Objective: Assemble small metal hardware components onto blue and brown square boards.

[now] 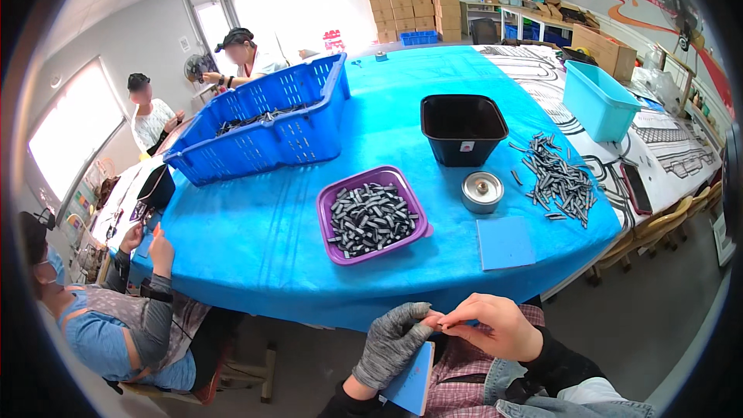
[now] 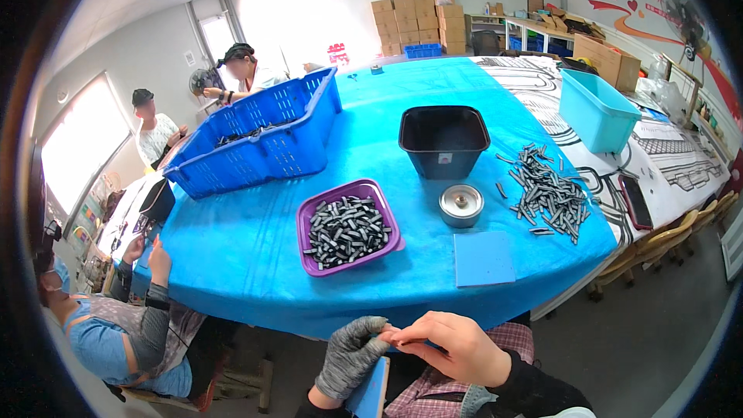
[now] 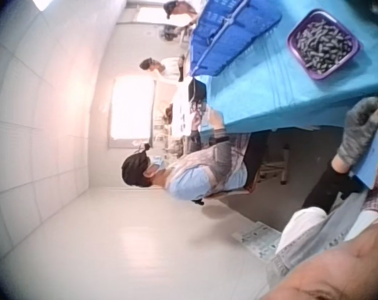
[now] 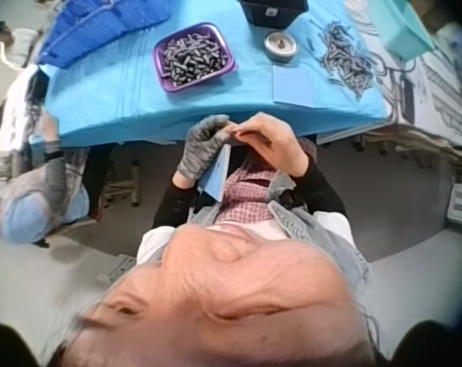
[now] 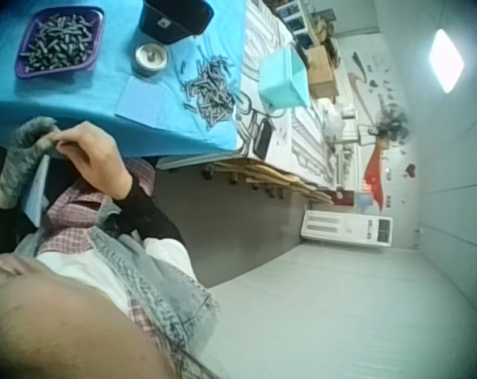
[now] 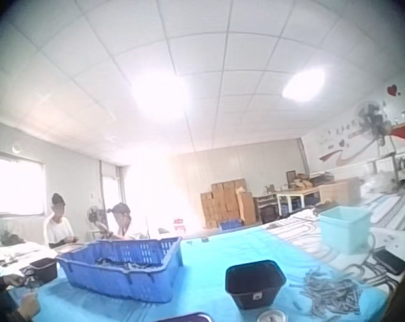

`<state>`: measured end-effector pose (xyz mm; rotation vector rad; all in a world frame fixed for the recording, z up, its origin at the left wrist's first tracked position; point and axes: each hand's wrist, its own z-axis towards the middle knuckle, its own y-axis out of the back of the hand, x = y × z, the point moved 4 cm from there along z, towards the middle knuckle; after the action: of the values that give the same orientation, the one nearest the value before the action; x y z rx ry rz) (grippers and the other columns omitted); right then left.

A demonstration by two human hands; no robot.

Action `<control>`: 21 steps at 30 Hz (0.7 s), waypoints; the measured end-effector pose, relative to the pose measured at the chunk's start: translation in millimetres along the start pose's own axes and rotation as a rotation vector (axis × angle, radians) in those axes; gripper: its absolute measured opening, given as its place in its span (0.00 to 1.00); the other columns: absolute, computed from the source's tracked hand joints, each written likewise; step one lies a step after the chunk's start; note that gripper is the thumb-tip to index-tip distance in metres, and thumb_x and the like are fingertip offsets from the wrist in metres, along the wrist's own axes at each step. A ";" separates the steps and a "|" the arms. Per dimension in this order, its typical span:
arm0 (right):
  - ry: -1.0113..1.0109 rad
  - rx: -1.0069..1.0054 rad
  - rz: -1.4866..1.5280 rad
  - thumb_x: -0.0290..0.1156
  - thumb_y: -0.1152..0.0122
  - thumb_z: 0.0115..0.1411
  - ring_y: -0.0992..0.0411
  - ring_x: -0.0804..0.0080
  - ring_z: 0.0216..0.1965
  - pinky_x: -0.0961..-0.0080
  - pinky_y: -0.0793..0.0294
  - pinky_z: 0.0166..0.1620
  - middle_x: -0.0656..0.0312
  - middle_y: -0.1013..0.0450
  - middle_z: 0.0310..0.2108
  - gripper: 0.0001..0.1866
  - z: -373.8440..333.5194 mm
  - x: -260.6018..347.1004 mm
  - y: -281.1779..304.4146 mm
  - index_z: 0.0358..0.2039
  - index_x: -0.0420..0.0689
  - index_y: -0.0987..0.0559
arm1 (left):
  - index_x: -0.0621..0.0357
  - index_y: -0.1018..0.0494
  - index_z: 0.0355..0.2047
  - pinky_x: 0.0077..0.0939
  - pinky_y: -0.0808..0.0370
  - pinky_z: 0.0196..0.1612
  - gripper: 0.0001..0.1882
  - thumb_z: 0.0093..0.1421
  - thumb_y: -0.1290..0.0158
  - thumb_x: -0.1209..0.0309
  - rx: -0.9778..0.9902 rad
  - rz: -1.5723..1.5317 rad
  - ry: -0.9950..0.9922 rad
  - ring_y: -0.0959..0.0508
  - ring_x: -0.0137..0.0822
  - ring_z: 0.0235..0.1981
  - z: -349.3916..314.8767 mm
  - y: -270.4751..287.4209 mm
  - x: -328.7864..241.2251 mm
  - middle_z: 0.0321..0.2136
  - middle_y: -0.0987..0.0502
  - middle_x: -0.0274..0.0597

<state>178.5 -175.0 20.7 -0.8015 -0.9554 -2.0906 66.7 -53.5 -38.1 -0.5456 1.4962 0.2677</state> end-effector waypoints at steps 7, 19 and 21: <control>-0.165 -0.020 0.028 0.19 0.38 0.51 0.28 0.72 0.29 0.78 0.29 0.33 0.60 0.29 0.29 0.14 1.2 -10.9 -17.4 0.39 0.42 0.24 | 0.65 0.31 0.45 0.20 0.26 0.43 0.16 0.57 0.44 0.73 -0.078 0.058 0.089 0.23 0.29 0.38 -8.3 10.7 23.0 0.37 0.24 0.42; -0.187 0.134 -0.199 0.17 0.35 0.48 0.28 0.75 0.28 0.78 0.27 0.34 0.61 0.32 0.28 0.33 2.7 -21.7 -14.3 0.56 0.44 0.35 | 0.60 0.26 0.39 0.18 0.28 0.36 0.13 0.55 0.41 0.68 -0.070 0.482 0.020 0.27 0.21 0.31 -2.0 -1.2 8.1 0.33 0.22 0.35; -0.157 0.168 -0.272 0.17 0.35 0.48 0.28 0.75 0.28 0.78 0.27 0.34 0.61 0.32 0.28 0.34 5.2 -18.7 -13.0 0.56 0.44 0.35 | 0.60 0.26 0.38 0.18 0.28 0.35 0.13 0.55 0.41 0.68 -0.075 0.345 0.052 0.27 0.21 0.30 1.1 -1.3 13.0 0.32 0.22 0.34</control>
<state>180.1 -158.2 4.5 -0.7930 -1.3728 -2.1604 69.2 -56.2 -50.7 -0.3524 1.6328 0.5840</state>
